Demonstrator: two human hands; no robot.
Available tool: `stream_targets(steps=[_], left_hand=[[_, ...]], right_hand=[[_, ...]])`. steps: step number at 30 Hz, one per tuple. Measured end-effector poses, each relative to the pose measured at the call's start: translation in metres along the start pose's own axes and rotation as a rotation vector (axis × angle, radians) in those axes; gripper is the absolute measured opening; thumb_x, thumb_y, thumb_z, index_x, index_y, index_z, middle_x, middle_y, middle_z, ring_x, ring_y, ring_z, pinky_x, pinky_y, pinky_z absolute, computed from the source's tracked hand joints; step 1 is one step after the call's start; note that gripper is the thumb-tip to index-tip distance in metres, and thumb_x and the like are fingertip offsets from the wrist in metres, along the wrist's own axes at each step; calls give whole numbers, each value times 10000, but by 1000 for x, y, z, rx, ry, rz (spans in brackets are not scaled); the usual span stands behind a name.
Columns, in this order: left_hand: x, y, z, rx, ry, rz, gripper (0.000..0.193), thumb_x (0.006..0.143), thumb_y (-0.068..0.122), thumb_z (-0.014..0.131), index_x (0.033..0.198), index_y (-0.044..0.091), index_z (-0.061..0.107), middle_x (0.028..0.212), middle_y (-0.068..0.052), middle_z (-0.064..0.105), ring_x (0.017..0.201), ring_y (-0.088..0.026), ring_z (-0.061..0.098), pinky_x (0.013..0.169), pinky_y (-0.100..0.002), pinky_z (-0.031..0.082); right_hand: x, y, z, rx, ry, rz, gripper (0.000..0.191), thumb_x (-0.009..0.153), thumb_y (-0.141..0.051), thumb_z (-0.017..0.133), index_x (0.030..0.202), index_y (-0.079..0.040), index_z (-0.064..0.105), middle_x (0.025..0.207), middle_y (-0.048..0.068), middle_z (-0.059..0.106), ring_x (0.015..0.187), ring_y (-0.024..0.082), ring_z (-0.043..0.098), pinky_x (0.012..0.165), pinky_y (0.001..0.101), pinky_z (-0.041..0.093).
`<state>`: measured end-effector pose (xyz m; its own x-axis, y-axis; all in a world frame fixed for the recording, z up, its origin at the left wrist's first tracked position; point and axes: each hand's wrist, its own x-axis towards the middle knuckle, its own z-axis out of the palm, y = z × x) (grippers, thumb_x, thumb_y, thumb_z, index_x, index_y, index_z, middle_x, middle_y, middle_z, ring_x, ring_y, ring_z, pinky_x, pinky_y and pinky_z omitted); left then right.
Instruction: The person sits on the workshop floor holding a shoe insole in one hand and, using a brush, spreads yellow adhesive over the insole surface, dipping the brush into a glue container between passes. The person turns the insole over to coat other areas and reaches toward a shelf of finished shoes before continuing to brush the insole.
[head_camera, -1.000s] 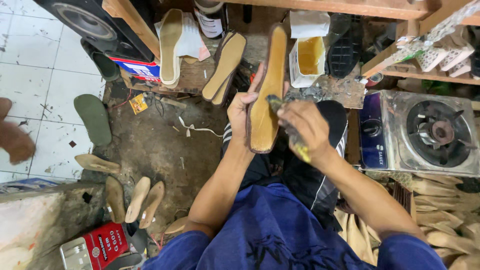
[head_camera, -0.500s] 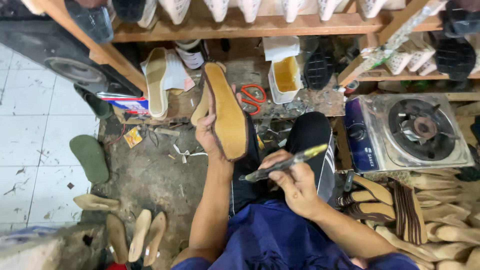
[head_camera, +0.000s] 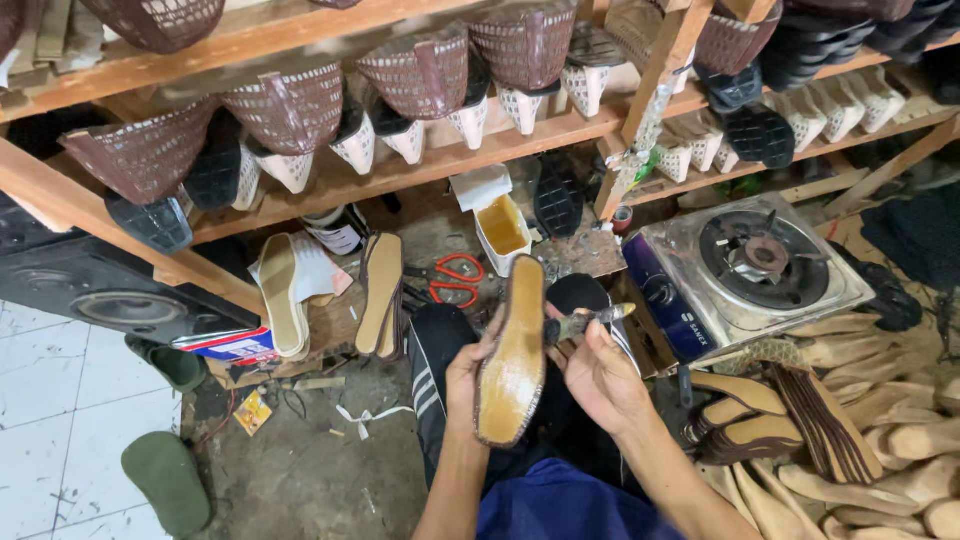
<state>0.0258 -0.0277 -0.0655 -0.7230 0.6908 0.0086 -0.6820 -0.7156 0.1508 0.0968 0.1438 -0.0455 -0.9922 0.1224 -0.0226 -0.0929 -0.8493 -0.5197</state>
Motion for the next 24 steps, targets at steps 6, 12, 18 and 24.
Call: stream_targets(steps=[6, 12, 18, 24], left_hand=[[-6, -38, 14, 106, 260, -211, 604, 963, 326, 524, 1462, -12, 489, 1382, -160, 636, 1249, -282, 614, 1059, -396, 489], [-23, -74, 36, 448, 249, -81, 482, 870, 2, 537, 1349, -49, 552, 1263, -161, 685, 1146, -244, 666, 1018, -394, 525], [12, -51, 84, 520, 183, 108, 563, 804, -50, 519, 1366, -85, 505, 1278, -190, 667, 1153, -253, 668, 1034, -389, 523], [53, -19, 136, 560, 83, 217, 625, 786, -30, 504, 1407, -90, 458, 1352, -203, 614, 1236, -275, 627, 1077, -408, 482]], right_hand=[[-9, -27, -5, 51, 142, -70, 560, 997, -431, 554, 1420, -65, 570, 1393, 176, 612, 1300, 321, 527, 1130, 488, 356], [-26, -79, 0, 26, 218, -332, 458, 1014, -410, 558, 1390, -148, 549, 1398, 120, 581, 1347, 296, 518, 1168, 494, 333], [-42, -124, -34, -19, 216, -517, 404, 1021, -401, 584, 1343, -158, 580, 1449, 129, 556, 1406, 286, 512, 1184, 488, 333], [-41, -90, -105, 71, 76, -351, 258, 1031, -300, 607, 1245, -159, 640, 1483, 188, 557, 1326, 352, 538, 1117, 533, 384]])
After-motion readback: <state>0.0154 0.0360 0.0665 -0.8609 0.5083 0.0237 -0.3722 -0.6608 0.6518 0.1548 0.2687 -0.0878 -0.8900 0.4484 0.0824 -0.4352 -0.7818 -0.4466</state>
